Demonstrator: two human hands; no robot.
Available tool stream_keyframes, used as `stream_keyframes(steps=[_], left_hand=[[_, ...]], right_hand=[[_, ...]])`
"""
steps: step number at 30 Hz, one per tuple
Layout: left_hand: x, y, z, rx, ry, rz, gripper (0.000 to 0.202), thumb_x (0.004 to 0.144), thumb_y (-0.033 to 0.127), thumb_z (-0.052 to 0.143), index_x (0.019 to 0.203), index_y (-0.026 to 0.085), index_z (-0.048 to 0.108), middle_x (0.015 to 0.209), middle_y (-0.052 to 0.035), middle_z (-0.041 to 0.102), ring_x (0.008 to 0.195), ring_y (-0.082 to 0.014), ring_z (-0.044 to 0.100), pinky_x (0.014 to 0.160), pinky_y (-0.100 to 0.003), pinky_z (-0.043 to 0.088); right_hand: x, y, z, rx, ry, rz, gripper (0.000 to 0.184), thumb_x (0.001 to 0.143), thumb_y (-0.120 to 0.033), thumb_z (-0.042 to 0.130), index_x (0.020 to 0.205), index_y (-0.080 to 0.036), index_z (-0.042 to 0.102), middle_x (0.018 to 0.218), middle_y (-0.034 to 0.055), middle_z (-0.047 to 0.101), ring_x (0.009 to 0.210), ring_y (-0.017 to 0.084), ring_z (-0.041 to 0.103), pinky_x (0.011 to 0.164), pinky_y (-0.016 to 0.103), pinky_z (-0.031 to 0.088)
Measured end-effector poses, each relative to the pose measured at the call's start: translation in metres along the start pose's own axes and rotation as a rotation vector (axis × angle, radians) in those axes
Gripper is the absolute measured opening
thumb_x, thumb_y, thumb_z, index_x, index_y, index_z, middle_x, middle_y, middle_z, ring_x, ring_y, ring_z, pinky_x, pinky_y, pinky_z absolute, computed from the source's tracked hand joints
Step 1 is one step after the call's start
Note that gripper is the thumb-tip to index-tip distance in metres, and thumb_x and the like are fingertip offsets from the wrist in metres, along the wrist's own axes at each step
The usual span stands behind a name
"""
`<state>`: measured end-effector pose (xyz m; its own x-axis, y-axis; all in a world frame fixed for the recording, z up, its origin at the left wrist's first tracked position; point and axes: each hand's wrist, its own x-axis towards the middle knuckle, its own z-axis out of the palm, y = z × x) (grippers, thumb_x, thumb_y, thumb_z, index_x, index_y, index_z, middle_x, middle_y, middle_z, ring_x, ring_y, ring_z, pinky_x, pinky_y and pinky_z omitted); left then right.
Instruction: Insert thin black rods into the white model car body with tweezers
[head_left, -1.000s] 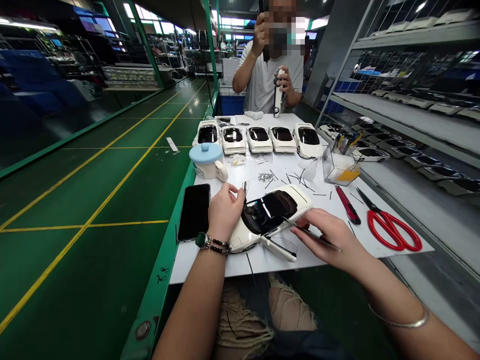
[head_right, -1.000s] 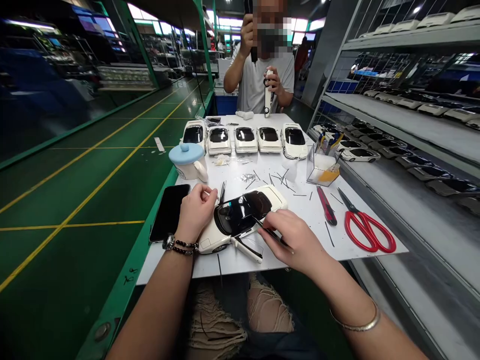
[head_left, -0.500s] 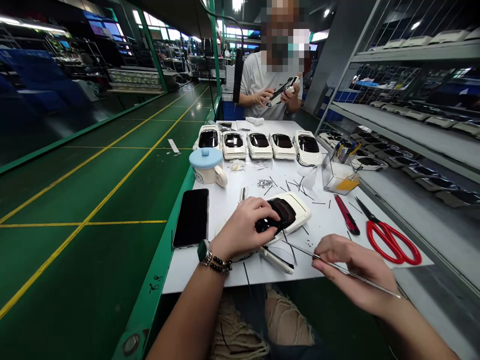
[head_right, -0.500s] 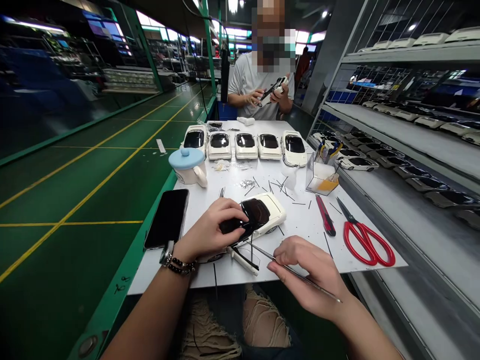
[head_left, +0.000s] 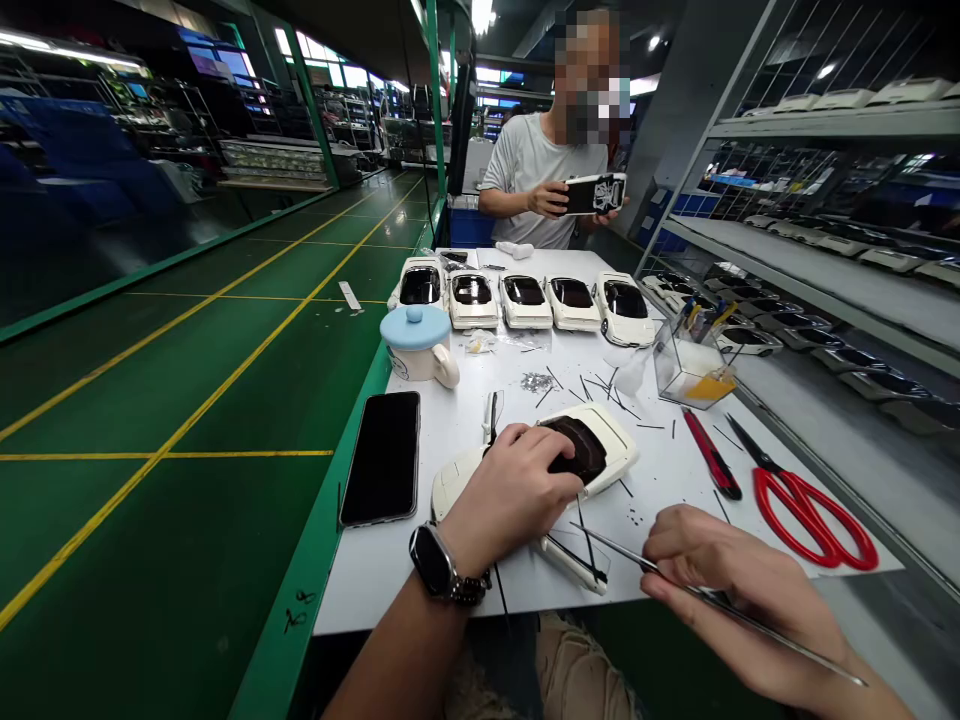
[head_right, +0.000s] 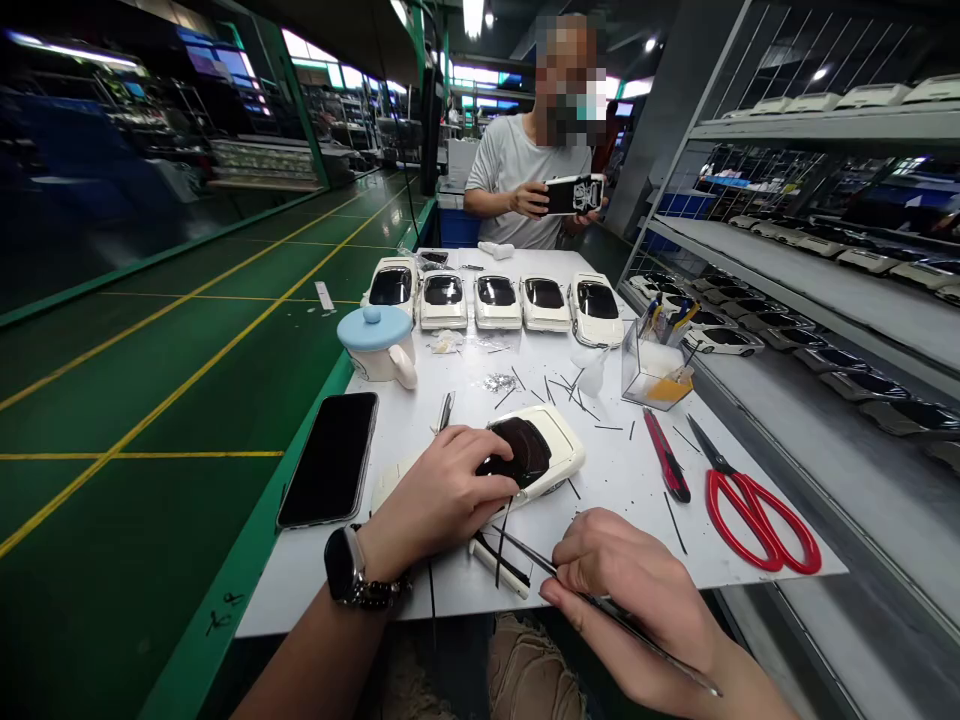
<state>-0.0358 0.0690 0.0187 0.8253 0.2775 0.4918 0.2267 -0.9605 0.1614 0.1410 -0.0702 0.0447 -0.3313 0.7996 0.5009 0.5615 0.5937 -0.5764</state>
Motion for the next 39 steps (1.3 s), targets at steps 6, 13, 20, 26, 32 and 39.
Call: stream_keyframes(steps=[6, 13, 20, 26, 32, 39], left_hand=[[-0.004, -0.003, 0.004, -0.146, 0.083, -0.014, 0.017, 0.090, 0.017, 0.053, 0.084, 0.021, 0.069, 0.102, -0.0035, 0.065, 0.100, -0.0166, 0.059, 0.092, -0.036, 0.042], [-0.005, -0.004, 0.002, -0.189, 0.053, -0.067, 0.022, 0.089, 0.012, 0.052, 0.106, 0.020, 0.061, 0.104, -0.0016, 0.066, 0.101, -0.0156, 0.059, 0.094, -0.037, 0.041], [-0.006, -0.003, 0.007, -0.130, 0.095, -0.056, 0.019, 0.085, 0.008, 0.052, 0.090, 0.021, 0.065, 0.102, -0.0026, 0.066, 0.102, -0.0168, 0.059, 0.093, -0.040, 0.043], [-0.008, -0.003, 0.008, -0.095, 0.105, -0.023, 0.023, 0.083, 0.005, 0.052, 0.086, 0.022, 0.068, 0.105, -0.0045, 0.067, 0.105, -0.0182, 0.059, 0.094, -0.041, 0.044], [-0.009, -0.004, 0.008, -0.129, 0.141, -0.032, 0.021, 0.085, 0.007, 0.052, 0.084, 0.021, 0.068, 0.102, -0.0034, 0.069, 0.105, -0.0182, 0.062, 0.093, -0.039, 0.046], [-0.013, -0.002, 0.000, -0.354, 0.148, -0.079, 0.019, 0.087, 0.009, 0.053, 0.086, 0.022, 0.067, 0.095, 0.0011, 0.071, 0.101, -0.0151, 0.064, 0.103, -0.041, 0.040]], right_hand=[[0.011, -0.002, -0.005, -0.007, -0.013, -0.001, 0.023, 0.080, 0.002, 0.053, 0.088, -0.019, 0.047, 0.072, 0.0029, 0.058, 0.067, 0.014, 0.057, 0.057, 0.027, 0.050], [0.025, -0.009, -0.008, -0.048, -0.058, 0.019, 0.020, 0.079, 0.000, 0.054, 0.081, -0.020, 0.052, 0.068, 0.0028, 0.060, 0.065, 0.015, 0.059, 0.054, 0.026, 0.051], [0.026, -0.012, -0.002, -0.085, -0.057, -0.025, 0.020, 0.078, 0.000, 0.056, 0.081, -0.019, 0.053, 0.068, 0.0043, 0.060, 0.063, 0.015, 0.056, 0.056, 0.028, 0.051], [0.023, -0.011, -0.004, -0.065, -0.057, 0.024, 0.019, 0.080, -0.002, 0.055, 0.080, -0.020, 0.054, 0.069, 0.0031, 0.060, 0.063, 0.015, 0.057, 0.055, 0.027, 0.051], [0.011, -0.008, -0.012, 0.062, -0.061, 0.053, 0.020, 0.079, -0.003, 0.060, 0.087, -0.021, 0.056, 0.072, 0.0033, 0.061, 0.068, 0.017, 0.060, 0.062, 0.031, 0.053], [0.041, 0.057, -0.037, 0.230, 0.664, 0.320, 0.018, 0.075, -0.028, 0.074, 0.073, -0.022, 0.057, 0.058, 0.0013, 0.056, 0.054, 0.015, 0.054, 0.053, 0.032, 0.042]])
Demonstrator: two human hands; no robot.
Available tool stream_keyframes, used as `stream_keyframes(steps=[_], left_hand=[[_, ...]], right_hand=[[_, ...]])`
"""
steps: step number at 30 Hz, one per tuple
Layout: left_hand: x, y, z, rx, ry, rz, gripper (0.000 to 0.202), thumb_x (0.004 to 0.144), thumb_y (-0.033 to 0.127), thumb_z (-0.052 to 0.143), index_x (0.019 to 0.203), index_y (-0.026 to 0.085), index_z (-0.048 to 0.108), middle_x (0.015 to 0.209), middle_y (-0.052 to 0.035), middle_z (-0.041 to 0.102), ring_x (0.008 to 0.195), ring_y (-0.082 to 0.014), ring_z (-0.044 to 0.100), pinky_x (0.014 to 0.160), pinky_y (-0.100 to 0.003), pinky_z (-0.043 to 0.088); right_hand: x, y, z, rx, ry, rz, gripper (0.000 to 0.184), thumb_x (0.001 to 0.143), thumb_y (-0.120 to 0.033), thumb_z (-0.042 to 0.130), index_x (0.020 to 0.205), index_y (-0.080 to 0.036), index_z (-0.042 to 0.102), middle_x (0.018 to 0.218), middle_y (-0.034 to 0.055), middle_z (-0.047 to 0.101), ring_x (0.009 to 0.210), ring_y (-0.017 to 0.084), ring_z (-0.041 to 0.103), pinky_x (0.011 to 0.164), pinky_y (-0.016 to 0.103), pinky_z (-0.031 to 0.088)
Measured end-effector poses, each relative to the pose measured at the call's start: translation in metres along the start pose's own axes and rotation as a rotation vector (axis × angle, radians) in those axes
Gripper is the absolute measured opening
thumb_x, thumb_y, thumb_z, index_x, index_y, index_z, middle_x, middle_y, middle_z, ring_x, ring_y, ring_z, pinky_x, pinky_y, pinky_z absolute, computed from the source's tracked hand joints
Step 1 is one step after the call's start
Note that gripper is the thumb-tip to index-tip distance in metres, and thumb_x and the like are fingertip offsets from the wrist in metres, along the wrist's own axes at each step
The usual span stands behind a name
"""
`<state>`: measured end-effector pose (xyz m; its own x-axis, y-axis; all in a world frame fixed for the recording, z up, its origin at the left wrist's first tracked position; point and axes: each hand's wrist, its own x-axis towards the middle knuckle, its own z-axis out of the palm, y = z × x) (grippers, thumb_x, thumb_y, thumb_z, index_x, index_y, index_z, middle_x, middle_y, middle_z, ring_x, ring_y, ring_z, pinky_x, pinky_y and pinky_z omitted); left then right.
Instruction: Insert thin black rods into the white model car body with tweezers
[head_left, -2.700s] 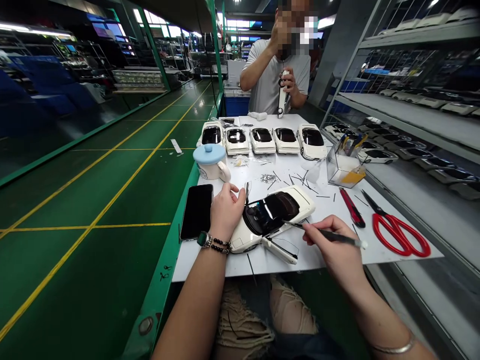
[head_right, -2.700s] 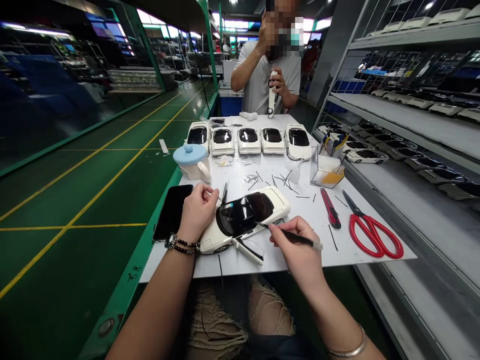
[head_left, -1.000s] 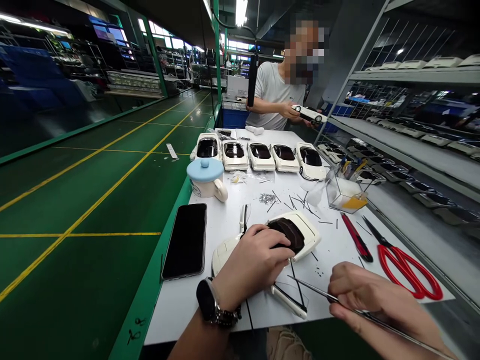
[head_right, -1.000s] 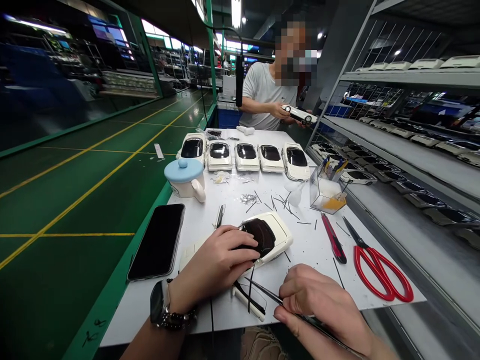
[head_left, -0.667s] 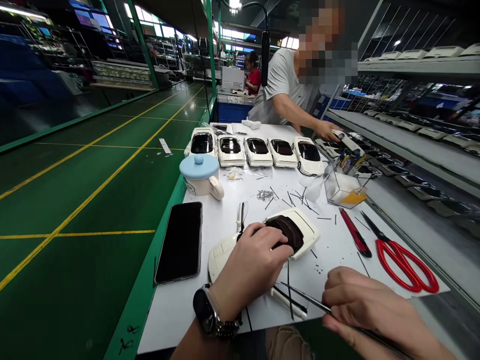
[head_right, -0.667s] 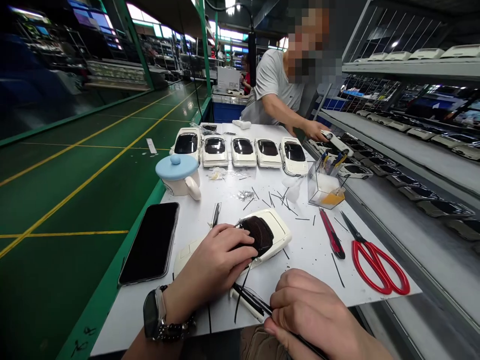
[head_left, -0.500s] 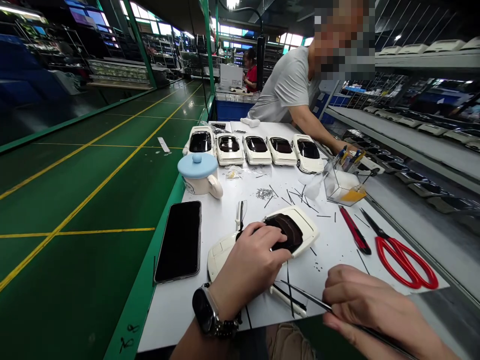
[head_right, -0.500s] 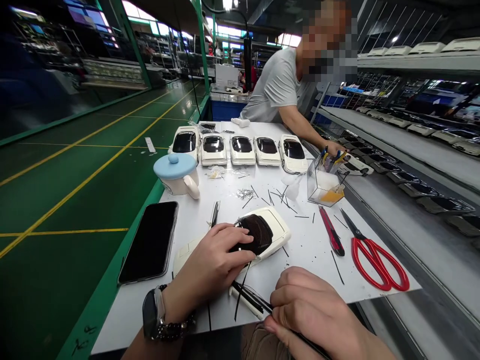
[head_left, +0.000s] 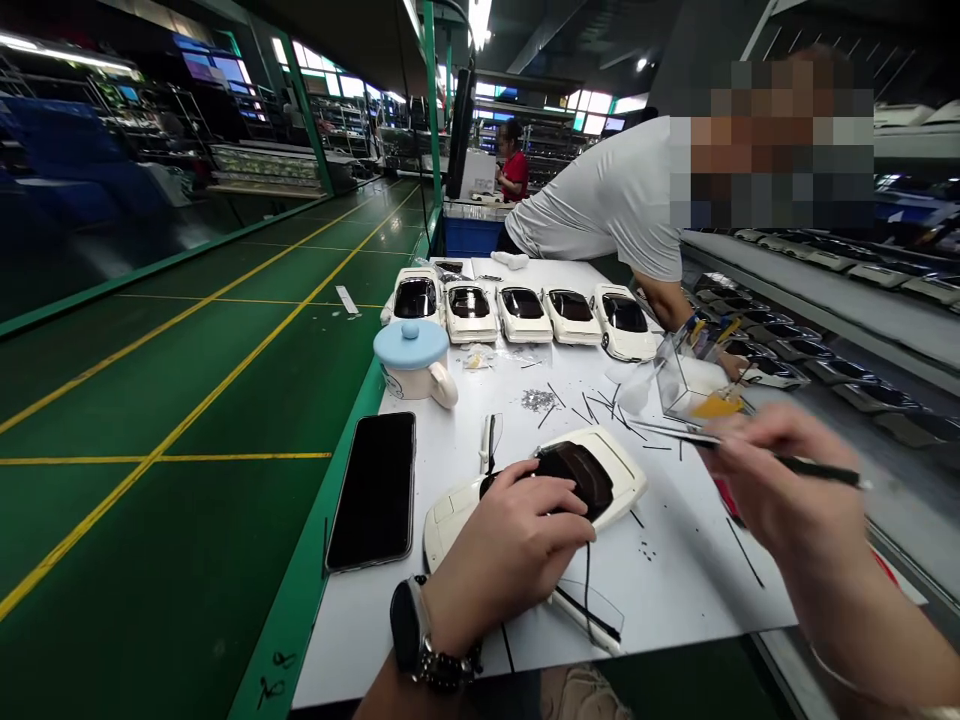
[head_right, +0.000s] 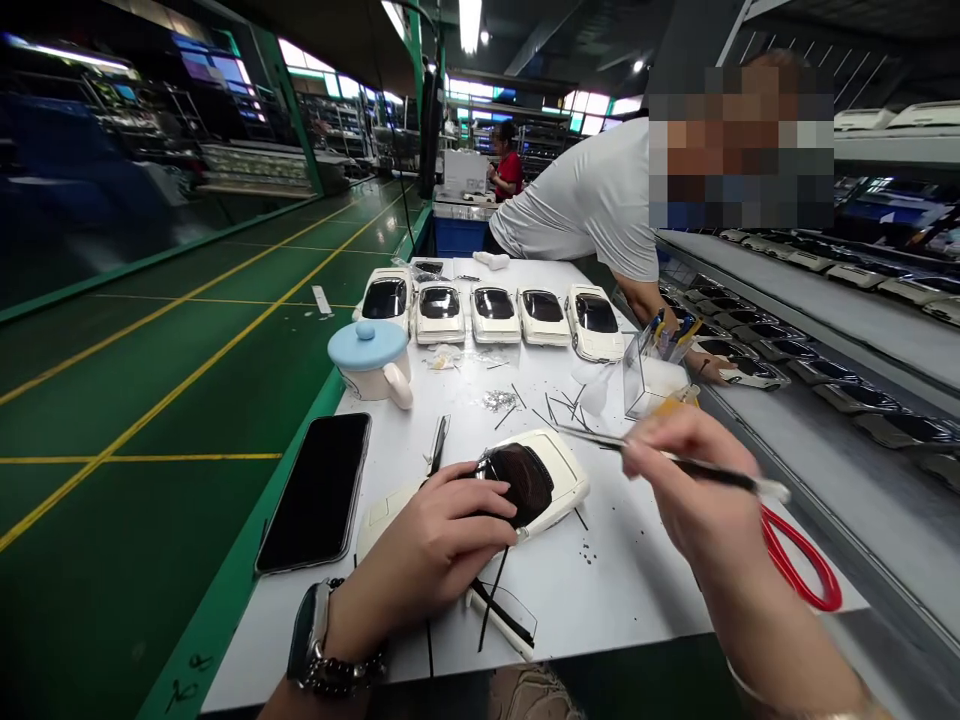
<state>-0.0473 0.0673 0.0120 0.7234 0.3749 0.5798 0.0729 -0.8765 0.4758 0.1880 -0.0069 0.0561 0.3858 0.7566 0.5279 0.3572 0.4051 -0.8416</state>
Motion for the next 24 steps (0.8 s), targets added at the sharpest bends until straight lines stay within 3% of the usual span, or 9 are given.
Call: stream_keyframes(steps=[2, 4, 8, 13, 18, 24], left_hand=[[-0.001, 0.002, -0.003, -0.096, 0.004, -0.027, 0.019, 0.087, 0.010, 0.054, 0.086, 0.023, 0.068, 0.093, 0.0028, 0.071, 0.096, -0.0128, 0.065, 0.108, -0.040, 0.036], [-0.001, 0.003, -0.005, -0.188, 0.009, -0.061, 0.018, 0.087, 0.011, 0.055, 0.086, 0.023, 0.068, 0.094, 0.0037, 0.071, 0.093, -0.0111, 0.066, 0.113, -0.040, 0.032], [-0.003, 0.005, -0.011, -0.325, 0.006, -0.120, 0.015, 0.086, 0.013, 0.059, 0.085, 0.024, 0.070, 0.093, 0.0037, 0.072, 0.094, -0.0106, 0.067, 0.117, -0.039, 0.025], [-0.001, 0.009, -0.015, -0.409, -0.005, -0.164, 0.015, 0.086, 0.015, 0.060, 0.084, 0.023, 0.072, 0.093, 0.0015, 0.073, 0.093, -0.0124, 0.067, 0.117, -0.040, 0.024], [0.002, 0.011, -0.018, -0.433, -0.056, -0.187, 0.015, 0.087, 0.015, 0.059, 0.084, 0.020, 0.073, 0.093, -0.0010, 0.072, 0.092, -0.0120, 0.066, 0.116, -0.037, 0.022], [0.003, 0.010, -0.019, -0.442, -0.056, -0.196, 0.015, 0.086, 0.014, 0.060, 0.083, 0.017, 0.074, 0.092, -0.0020, 0.072, 0.090, -0.0116, 0.066, 0.115, -0.034, 0.020]], right_hand=[[0.024, 0.019, 0.008, -0.214, -0.030, 0.183, 0.025, 0.069, -0.035, 0.078, 0.069, -0.019, 0.058, 0.061, 0.0026, 0.059, 0.057, 0.015, 0.055, 0.054, 0.030, 0.041], [0.042, 0.036, 0.020, -0.357, -0.112, 0.257, 0.029, 0.066, -0.038, 0.079, 0.067, -0.018, 0.058, 0.064, 0.0028, 0.061, 0.060, 0.015, 0.054, 0.057, 0.029, 0.040], [0.063, 0.057, 0.046, -0.417, -0.261, 0.277, 0.029, 0.068, -0.041, 0.074, 0.068, -0.017, 0.058, 0.066, 0.0014, 0.062, 0.064, 0.014, 0.054, 0.062, 0.028, 0.041], [0.078, 0.069, 0.074, -0.399, -0.348, 0.273, 0.029, 0.065, -0.041, 0.075, 0.067, -0.017, 0.058, 0.067, 0.0015, 0.064, 0.064, 0.015, 0.055, 0.060, 0.028, 0.040], [0.087, 0.077, 0.089, -0.456, -0.337, 0.266, 0.025, 0.062, -0.036, 0.075, 0.062, -0.018, 0.058, 0.062, 0.0005, 0.062, 0.059, 0.015, 0.054, 0.059, 0.029, 0.038], [0.086, 0.083, 0.091, -0.467, -0.300, 0.292, 0.023, 0.064, -0.035, 0.071, 0.060, -0.020, 0.054, 0.059, 0.0009, 0.062, 0.057, 0.016, 0.054, 0.059, 0.030, 0.040]])
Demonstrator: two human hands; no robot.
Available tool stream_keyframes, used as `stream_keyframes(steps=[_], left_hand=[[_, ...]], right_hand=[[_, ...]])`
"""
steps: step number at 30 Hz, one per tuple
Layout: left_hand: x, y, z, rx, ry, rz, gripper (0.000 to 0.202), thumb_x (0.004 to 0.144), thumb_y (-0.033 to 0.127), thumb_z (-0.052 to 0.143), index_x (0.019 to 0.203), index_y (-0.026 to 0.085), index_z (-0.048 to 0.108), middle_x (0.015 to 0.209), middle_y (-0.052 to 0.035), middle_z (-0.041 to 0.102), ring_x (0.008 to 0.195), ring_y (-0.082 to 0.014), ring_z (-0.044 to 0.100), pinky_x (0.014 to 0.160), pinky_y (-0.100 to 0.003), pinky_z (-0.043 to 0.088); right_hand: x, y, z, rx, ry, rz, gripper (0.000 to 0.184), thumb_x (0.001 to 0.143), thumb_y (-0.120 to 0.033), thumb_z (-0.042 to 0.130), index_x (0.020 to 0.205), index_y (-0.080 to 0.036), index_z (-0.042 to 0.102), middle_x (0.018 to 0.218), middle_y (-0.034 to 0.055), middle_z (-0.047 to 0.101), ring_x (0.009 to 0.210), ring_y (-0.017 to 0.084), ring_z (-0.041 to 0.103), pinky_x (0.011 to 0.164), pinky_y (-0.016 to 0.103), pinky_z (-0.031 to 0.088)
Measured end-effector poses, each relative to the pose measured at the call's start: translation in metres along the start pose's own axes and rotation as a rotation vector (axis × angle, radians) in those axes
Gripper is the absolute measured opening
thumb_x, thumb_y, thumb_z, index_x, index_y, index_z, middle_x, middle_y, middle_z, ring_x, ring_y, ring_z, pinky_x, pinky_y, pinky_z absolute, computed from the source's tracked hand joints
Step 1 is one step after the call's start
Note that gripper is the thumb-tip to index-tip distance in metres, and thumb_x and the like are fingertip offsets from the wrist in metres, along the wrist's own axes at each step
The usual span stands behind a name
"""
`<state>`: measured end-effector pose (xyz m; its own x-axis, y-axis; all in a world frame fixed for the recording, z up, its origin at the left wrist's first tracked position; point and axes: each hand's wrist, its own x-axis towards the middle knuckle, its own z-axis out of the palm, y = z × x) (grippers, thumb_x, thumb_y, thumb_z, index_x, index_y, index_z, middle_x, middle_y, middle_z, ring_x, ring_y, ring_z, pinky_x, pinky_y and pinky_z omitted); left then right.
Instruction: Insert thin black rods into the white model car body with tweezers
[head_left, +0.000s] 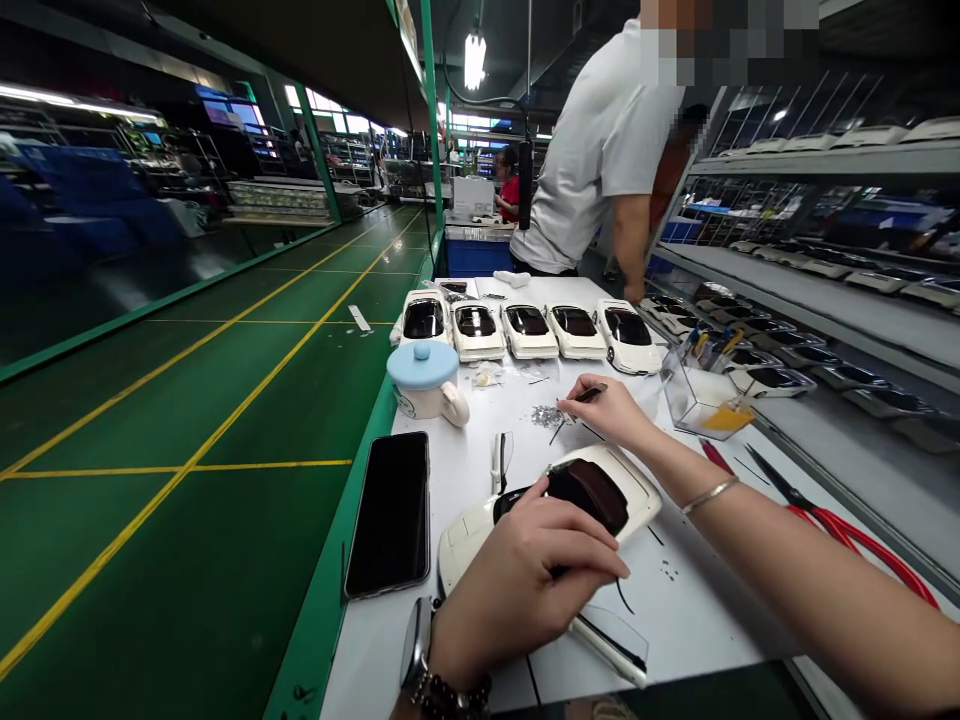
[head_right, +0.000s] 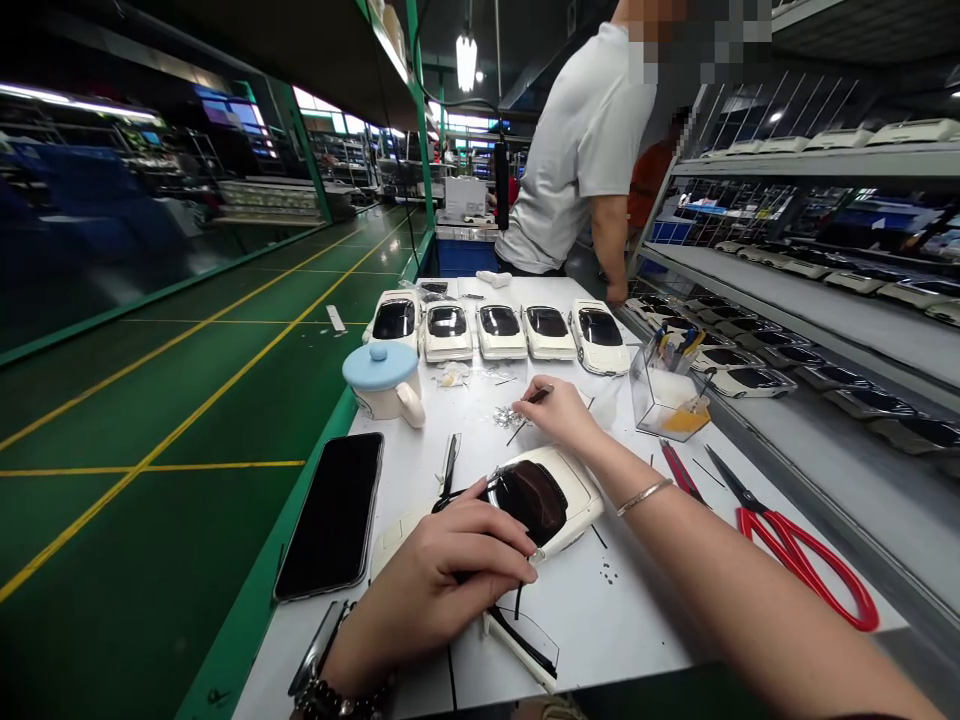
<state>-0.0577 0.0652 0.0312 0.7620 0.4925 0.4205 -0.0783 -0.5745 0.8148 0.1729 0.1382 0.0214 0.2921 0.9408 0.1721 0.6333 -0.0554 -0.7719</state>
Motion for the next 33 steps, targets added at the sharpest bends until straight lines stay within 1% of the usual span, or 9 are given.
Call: stream_keyframes(steps=[6, 9, 14, 19, 23, 30, 33], left_hand=[[0.000, -0.001, 0.001, -0.003, 0.008, -0.009, 0.014, 0.086, 0.014, 0.060, 0.082, 0.017, 0.073, 0.091, -0.0016, 0.072, 0.089, -0.0111, 0.066, 0.115, -0.034, 0.019], [0.000, -0.001, 0.001, -0.007, 0.006, -0.006, 0.014, 0.086, 0.014, 0.060, 0.082, 0.017, 0.073, 0.090, -0.0014, 0.072, 0.089, -0.0110, 0.066, 0.116, -0.034, 0.018], [-0.001, 0.000, 0.000, -0.008, 0.005, -0.013, 0.014, 0.086, 0.014, 0.060, 0.083, 0.018, 0.073, 0.090, -0.0008, 0.072, 0.089, -0.0107, 0.066, 0.116, -0.034, 0.018], [-0.001, 0.000, 0.000, -0.008, 0.002, -0.017, 0.014, 0.086, 0.014, 0.060, 0.083, 0.018, 0.073, 0.091, -0.0007, 0.072, 0.089, -0.0108, 0.066, 0.116, -0.034, 0.019], [0.000, -0.001, 0.001, -0.009, 0.003, -0.014, 0.013, 0.086, 0.015, 0.060, 0.083, 0.019, 0.073, 0.091, -0.0006, 0.072, 0.089, -0.0111, 0.066, 0.115, -0.035, 0.019], [-0.001, 0.000, 0.001, -0.014, 0.005, -0.020, 0.013, 0.086, 0.016, 0.061, 0.083, 0.019, 0.073, 0.092, 0.0000, 0.071, 0.089, -0.0107, 0.066, 0.116, -0.035, 0.018], [-0.001, 0.001, 0.001, -0.014, 0.004, -0.029, 0.013, 0.086, 0.016, 0.061, 0.083, 0.019, 0.073, 0.092, -0.0002, 0.072, 0.089, -0.0107, 0.066, 0.118, -0.036, 0.015]], right_hand=[[-0.001, 0.003, 0.001, -0.010, 0.025, 0.021, 0.023, 0.063, -0.036, 0.069, 0.060, -0.020, 0.052, 0.060, 0.0008, 0.063, 0.058, 0.017, 0.056, 0.058, 0.030, 0.040], [0.001, 0.004, 0.001, -0.040, 0.068, 0.036, 0.020, 0.064, -0.032, 0.067, 0.060, -0.021, 0.052, 0.057, -0.0002, 0.061, 0.057, 0.016, 0.055, 0.059, 0.029, 0.039], [0.004, 0.007, 0.004, -0.064, 0.132, 0.070, 0.018, 0.065, -0.026, 0.060, 0.057, -0.021, 0.045, 0.049, -0.0020, 0.057, 0.054, 0.015, 0.053, 0.058, 0.028, 0.037], [0.006, 0.013, 0.009, -0.021, 0.140, 0.103, 0.017, 0.064, -0.025, 0.056, 0.060, -0.022, 0.040, 0.046, -0.0031, 0.057, 0.052, 0.016, 0.055, 0.055, 0.026, 0.037], [0.006, 0.016, 0.011, -0.002, 0.135, 0.118, 0.016, 0.064, -0.025, 0.055, 0.062, -0.022, 0.040, 0.047, -0.0031, 0.058, 0.053, 0.016, 0.057, 0.055, 0.026, 0.038], [0.005, 0.014, 0.011, 0.008, 0.129, 0.121, 0.015, 0.064, -0.024, 0.055, 0.063, -0.022, 0.040, 0.048, -0.0033, 0.059, 0.054, 0.016, 0.058, 0.055, 0.025, 0.037], [0.004, 0.013, 0.009, 0.006, 0.138, 0.118, 0.016, 0.065, -0.024, 0.055, 0.064, -0.022, 0.040, 0.048, -0.0037, 0.059, 0.054, 0.016, 0.057, 0.055, 0.025, 0.037]])
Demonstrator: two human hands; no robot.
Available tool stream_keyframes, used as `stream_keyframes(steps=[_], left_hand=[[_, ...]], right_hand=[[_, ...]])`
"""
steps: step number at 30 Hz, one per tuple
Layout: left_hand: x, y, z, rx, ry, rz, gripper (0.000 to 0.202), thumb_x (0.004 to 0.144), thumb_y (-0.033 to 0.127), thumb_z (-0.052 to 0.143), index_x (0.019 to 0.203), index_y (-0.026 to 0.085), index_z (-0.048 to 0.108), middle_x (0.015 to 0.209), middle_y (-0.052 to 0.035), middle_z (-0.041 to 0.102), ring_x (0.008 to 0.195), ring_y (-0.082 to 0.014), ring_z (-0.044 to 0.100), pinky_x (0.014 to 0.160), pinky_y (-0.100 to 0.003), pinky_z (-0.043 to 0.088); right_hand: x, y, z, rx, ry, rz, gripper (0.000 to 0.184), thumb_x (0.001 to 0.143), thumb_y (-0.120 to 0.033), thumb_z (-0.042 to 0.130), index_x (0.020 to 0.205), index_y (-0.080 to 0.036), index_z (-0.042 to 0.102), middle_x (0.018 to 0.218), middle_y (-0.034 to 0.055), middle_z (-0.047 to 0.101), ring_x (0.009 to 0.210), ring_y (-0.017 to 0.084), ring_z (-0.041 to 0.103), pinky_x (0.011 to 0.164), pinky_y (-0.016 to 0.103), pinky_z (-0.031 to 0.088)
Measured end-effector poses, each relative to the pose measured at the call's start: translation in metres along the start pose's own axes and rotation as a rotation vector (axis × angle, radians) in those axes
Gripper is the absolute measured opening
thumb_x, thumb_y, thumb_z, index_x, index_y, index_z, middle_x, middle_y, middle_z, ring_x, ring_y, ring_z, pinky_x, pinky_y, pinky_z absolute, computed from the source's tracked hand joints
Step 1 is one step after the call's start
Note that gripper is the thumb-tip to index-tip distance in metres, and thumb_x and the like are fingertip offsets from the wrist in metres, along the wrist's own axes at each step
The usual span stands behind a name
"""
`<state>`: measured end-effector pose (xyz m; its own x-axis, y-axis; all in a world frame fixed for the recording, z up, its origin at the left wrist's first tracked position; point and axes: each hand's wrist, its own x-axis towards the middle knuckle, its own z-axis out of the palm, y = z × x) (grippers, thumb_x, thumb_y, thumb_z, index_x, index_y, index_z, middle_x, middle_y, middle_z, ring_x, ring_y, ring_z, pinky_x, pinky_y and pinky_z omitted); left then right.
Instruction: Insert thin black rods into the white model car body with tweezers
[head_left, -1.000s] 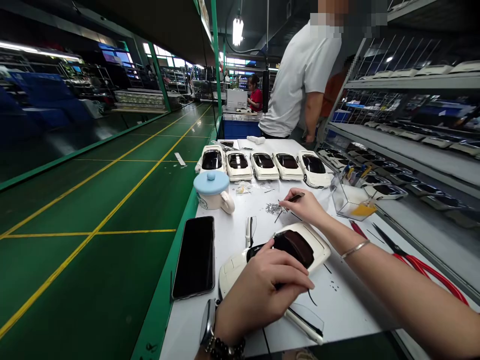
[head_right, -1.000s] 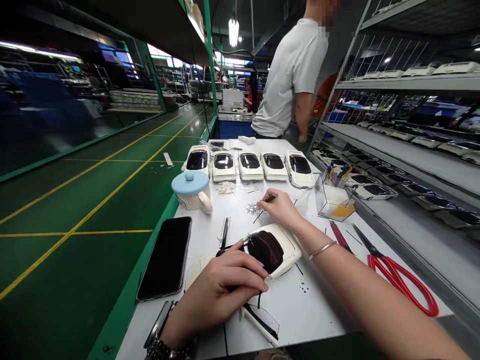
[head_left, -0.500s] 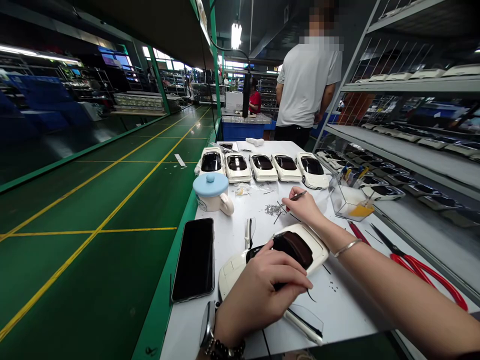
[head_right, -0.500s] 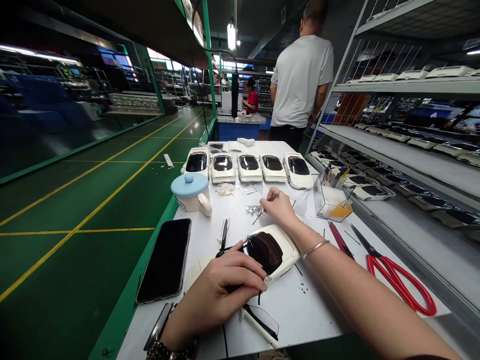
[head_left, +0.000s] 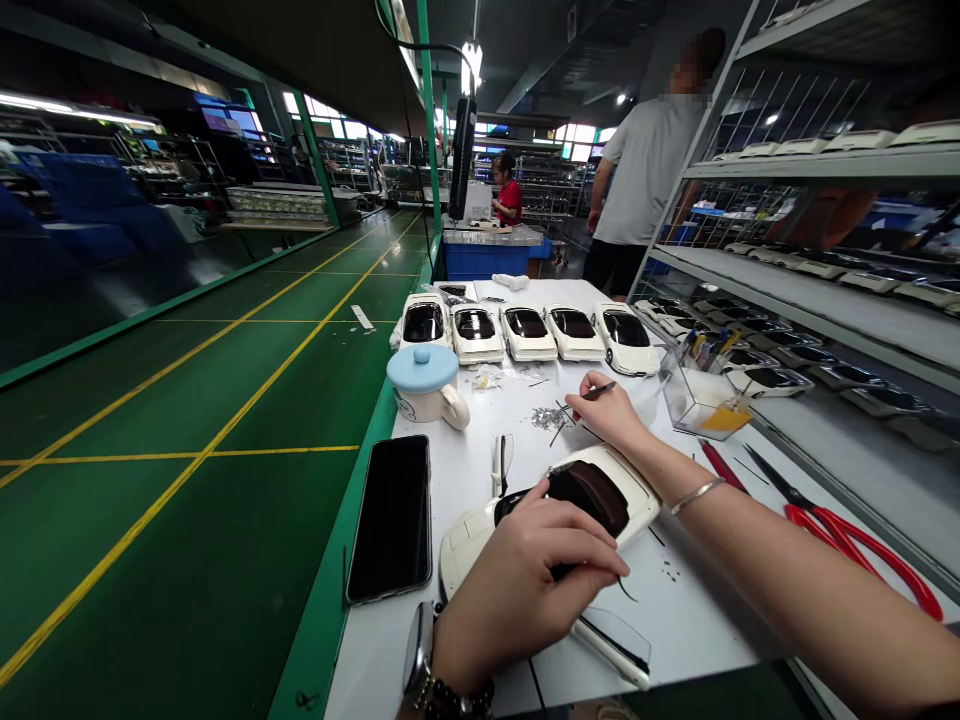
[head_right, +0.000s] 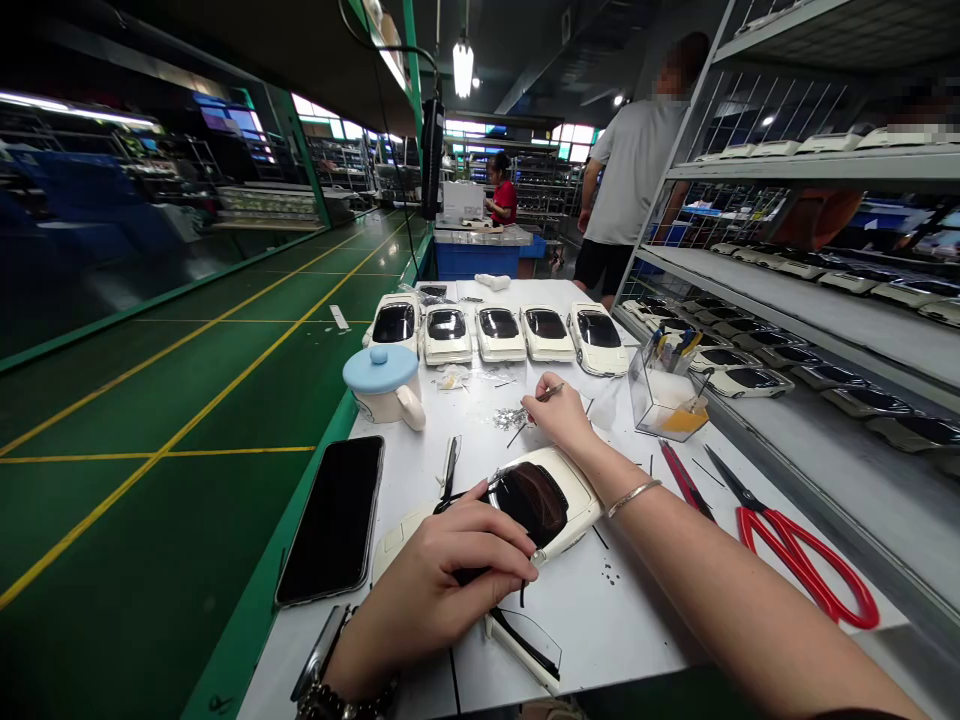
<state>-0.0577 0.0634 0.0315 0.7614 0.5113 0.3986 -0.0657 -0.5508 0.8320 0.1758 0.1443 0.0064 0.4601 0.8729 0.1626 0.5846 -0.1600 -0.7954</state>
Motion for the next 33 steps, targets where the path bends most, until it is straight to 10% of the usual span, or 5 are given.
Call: stream_keyframes(steps=[33], left_hand=[[0.0013, 0.0020, -0.0027, -0.004, 0.000, -0.012, 0.013, 0.085, 0.015, 0.061, 0.082, 0.020, 0.073, 0.090, -0.0017, 0.072, 0.089, -0.0135, 0.066, 0.117, -0.040, 0.019]], right_hand=[[-0.0039, 0.0029, 0.0046, -0.026, -0.014, -0.141, 0.020, 0.068, -0.028, 0.058, 0.063, -0.023, 0.040, 0.051, -0.0054, 0.049, 0.053, 0.014, 0.046, 0.058, 0.027, 0.034]])
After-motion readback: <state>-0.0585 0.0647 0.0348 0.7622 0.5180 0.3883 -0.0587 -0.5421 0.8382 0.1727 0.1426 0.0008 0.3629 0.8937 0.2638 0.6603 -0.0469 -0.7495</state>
